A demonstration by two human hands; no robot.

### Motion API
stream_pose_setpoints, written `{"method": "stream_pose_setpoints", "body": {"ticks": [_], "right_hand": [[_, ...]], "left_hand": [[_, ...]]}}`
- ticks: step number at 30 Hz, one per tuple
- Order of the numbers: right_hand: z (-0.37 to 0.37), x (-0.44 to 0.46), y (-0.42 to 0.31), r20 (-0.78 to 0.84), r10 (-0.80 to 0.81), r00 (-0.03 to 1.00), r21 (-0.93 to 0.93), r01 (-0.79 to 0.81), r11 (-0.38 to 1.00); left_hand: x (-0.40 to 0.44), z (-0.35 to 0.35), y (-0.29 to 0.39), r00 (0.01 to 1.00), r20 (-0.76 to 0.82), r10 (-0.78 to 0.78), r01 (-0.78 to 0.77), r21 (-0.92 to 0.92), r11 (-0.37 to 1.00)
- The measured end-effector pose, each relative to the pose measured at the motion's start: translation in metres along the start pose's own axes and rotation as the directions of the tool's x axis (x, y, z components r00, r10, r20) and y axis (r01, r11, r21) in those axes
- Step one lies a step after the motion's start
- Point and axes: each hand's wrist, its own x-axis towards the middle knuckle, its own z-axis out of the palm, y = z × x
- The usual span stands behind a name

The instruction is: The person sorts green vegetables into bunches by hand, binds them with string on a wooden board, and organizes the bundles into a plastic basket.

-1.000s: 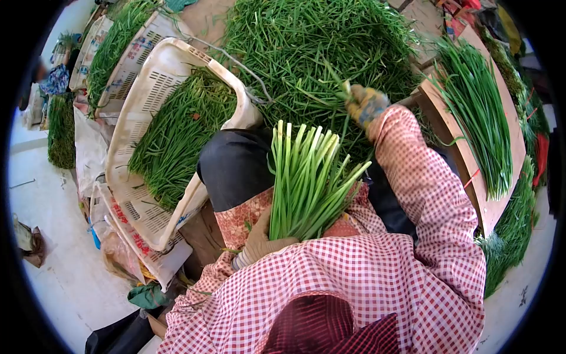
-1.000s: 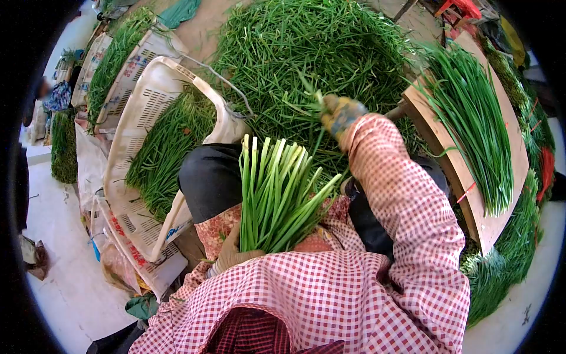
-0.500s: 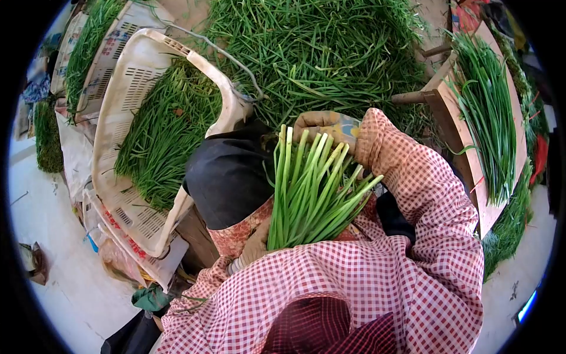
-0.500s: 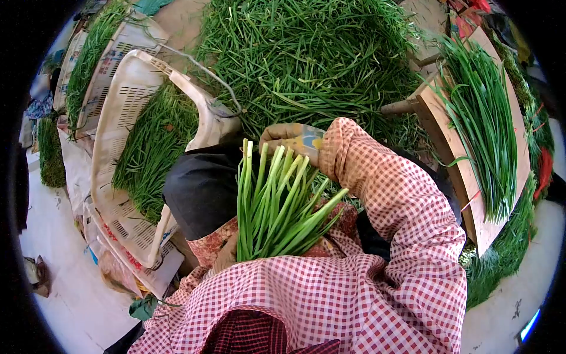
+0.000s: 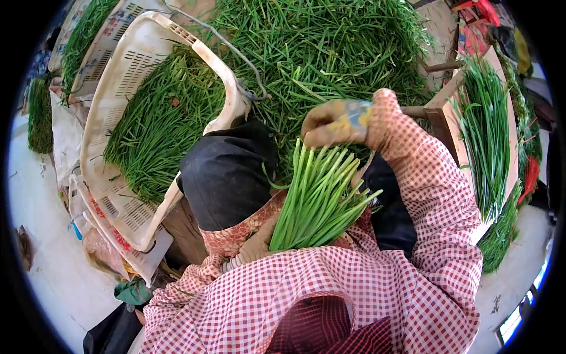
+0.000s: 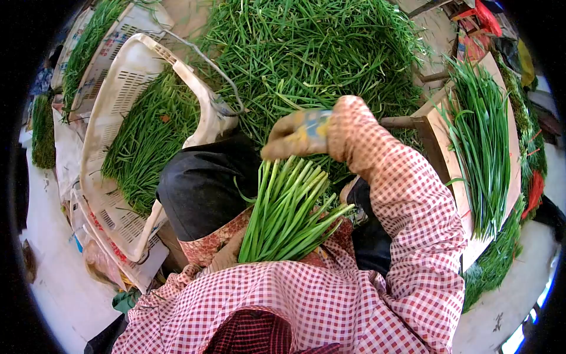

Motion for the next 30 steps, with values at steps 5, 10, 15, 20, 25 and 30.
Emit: {"method": "stream_pose_setpoints", "body": {"ticks": [5,10,15,20,25,30], "right_hand": [[0.024,0.015,0.002,-0.004,-0.013,1.000,0.109,0.013,0.994],[-0.003,0.015,0.050,-0.477,0.210,0.854,0.439,0.024,0.898],[-0.008,-0.023,-0.008,-0.241,-0.256,0.936,-0.489,0.111,0.865],[0.024,0.001,-0.037,0.460,0.001,0.888,-0.487,0.252,0.836],[0.002,-0.009,0.001,-0.540,-0.191,0.820,-0.280,0.038,0.959],[0.005,-0.081,0.024,-0.707,-0.415,0.573,-0.347,0.230,0.909]], "left_hand": [[-0.002,0.001,0.002,1.000,0.002,0.004,-0.004,-0.012,1.000],[-0.003,0.007,-0.001,1.000,-0.009,0.015,-0.016,-0.034,0.999],[-0.006,0.017,-0.001,1.000,-0.011,0.014,-0.014,-0.033,0.999],[-0.012,0.016,0.006,0.993,0.047,0.108,-0.117,0.281,0.953],[-0.027,0.016,0.002,0.996,-0.039,0.076,-0.072,0.102,0.992],[-0.038,0.019,0.008,0.997,-0.081,0.007,-0.019,-0.160,0.987]]}}
